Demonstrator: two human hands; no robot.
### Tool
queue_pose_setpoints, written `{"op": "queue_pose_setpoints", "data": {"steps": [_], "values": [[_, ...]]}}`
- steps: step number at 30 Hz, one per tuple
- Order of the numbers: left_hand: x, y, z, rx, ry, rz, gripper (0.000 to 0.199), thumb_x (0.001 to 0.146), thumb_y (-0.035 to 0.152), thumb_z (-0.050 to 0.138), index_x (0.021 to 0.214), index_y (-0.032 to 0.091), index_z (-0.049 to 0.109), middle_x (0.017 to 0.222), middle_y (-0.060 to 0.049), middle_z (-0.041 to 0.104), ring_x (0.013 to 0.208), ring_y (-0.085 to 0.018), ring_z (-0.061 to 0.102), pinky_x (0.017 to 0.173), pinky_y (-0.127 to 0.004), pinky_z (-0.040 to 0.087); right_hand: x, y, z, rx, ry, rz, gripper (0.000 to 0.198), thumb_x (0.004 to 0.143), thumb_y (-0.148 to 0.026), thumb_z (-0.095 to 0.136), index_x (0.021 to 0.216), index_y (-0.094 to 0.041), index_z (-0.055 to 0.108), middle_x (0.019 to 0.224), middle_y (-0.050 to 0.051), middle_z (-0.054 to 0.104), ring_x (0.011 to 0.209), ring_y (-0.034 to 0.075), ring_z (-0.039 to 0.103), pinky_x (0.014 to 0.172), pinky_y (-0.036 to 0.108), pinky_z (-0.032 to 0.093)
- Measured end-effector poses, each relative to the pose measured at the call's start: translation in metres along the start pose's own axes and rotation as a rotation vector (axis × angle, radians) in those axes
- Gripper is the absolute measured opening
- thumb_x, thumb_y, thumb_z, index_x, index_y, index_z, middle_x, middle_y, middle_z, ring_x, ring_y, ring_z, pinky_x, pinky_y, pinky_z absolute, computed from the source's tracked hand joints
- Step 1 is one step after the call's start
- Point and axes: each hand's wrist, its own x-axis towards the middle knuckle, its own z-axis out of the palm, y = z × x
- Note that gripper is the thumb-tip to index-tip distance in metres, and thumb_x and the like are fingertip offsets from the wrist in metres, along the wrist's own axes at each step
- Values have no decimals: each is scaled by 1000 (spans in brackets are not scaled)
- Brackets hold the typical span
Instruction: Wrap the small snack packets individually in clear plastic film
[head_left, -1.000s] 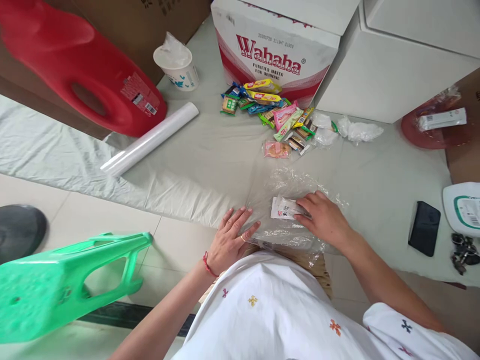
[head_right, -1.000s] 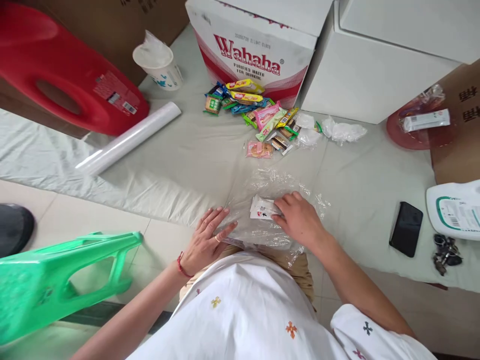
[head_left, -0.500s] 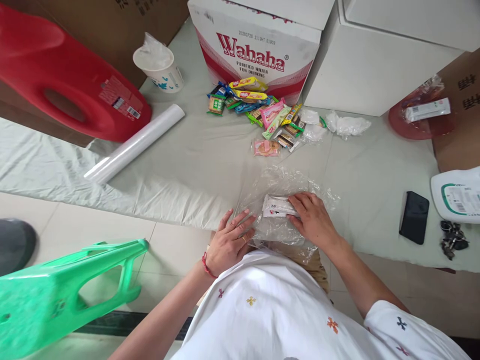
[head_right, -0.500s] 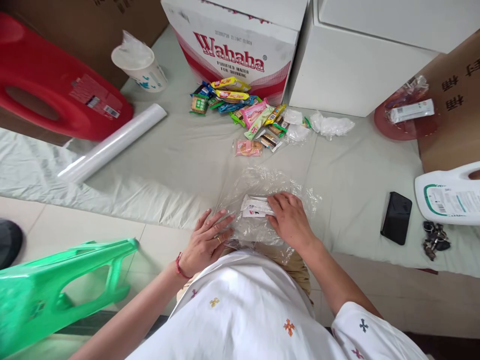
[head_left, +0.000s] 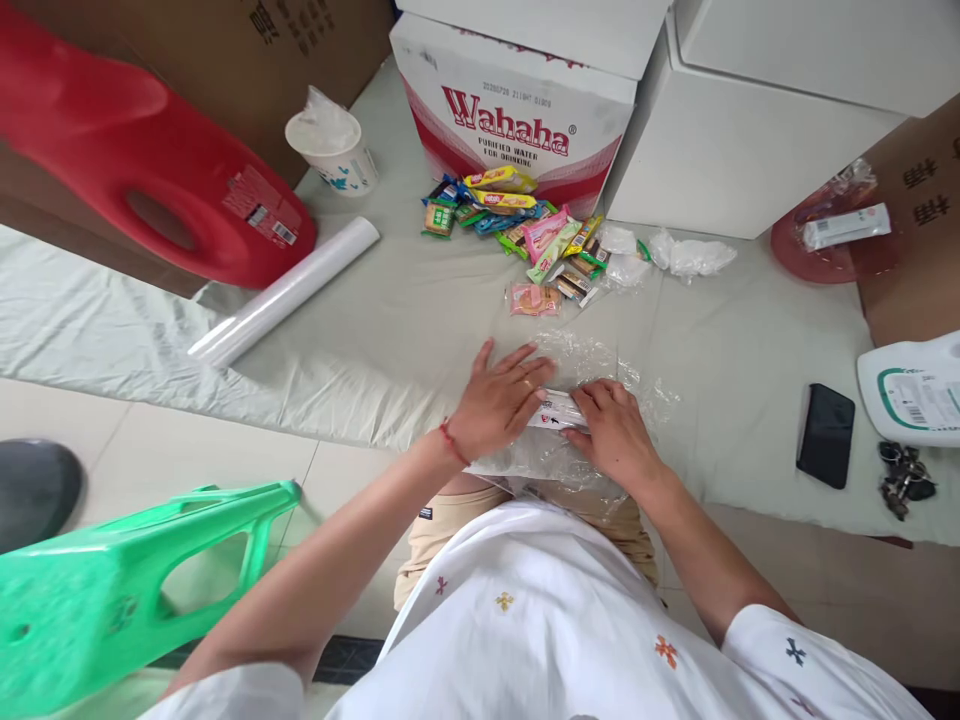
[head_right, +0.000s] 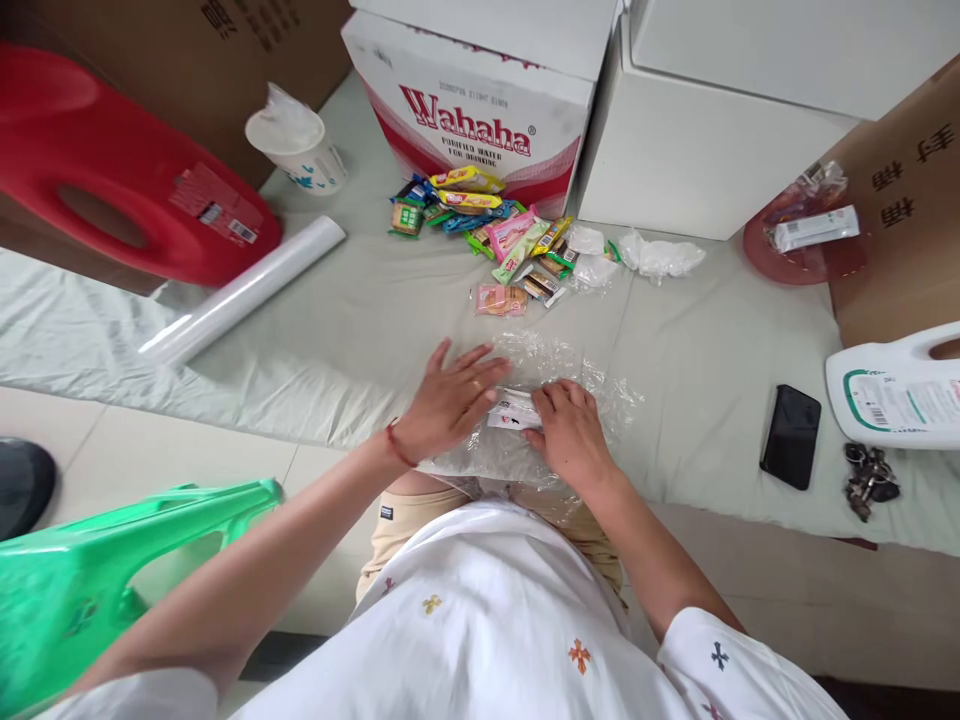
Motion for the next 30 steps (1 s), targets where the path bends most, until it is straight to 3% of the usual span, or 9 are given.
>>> {"op": "queue_pose_setpoints", "data": {"steps": [2, 5, 13, 16, 22, 26, 30], "values": [[17, -6, 16, 42, -106, -11, 51, 109, 41, 26, 151, 31, 52, 155, -4, 57, 155, -27, 37, 127, -68, -2, 1, 0, 0, -11, -3, 11, 48, 91, -36, 74, 133, -16, 63, 129, 16, 64, 127, 36, 46, 105, 49, 41], [21, -17, 33, 106, -149, -55, 53, 109, 45, 24, 157, 36, 44, 162, -3, 47, 156, -29, 34, 124, -73, -7, -2, 0, 0, -26, 10, 30, 45, 92, -37, 71, 130, -14, 63, 125, 16, 64, 124, 36, 46, 103, 48, 40], [6, -22, 33, 120, -136, -90, 54, 109, 44, 22, 160, 35, 38, 165, -3, 41, 158, -27, 31, 126, -70, -7, -7, 1, 0, 20, 53, 56, 42, 95, -40, 66, 128, -14, 64, 122, 16, 63, 121, 35, 46, 102, 49, 41], [6, -23, 34, 97, -107, -93, 54, 109, 43, 24, 159, 33, 40, 164, -4, 43, 157, -28, 32, 126, -72, -3, -8, 3, -1, 63, 64, 24, 49, 97, -46, 64, 135, -15, 62, 128, 17, 61, 123, 35, 45, 104, 50, 41], [7, -25, 36, 68, -53, -101, 53, 108, 40, 28, 158, 31, 43, 163, -8, 46, 156, -29, 35, 126, -71, -1, -10, 2, 2, 80, 94, 57, 34, 99, -39, 60, 127, -22, 68, 115, 14, 65, 117, 34, 48, 96, 49, 45], [-7, -30, 23, 69, 72, -137, 53, 108, 38, 28, 158, 26, 44, 166, -12, 40, 157, -30, 32, 126, -68, 4, -15, 2, -1, 89, 160, 70, 46, 97, -47, 63, 135, -20, 63, 125, 16, 63, 120, 35, 49, 100, 52, 45], [-53, -39, 0, 76, 233, 69, 59, 102, 39, 48, 158, 25, 39, 158, -15, 52, 153, -30, 39, 128, -59, 19, -59, 10, -10, 174, 319, -48, 46, 96, -38, 67, 138, -22, 57, 123, 14, 63, 116, 31, 54, 99, 49, 50]]}}
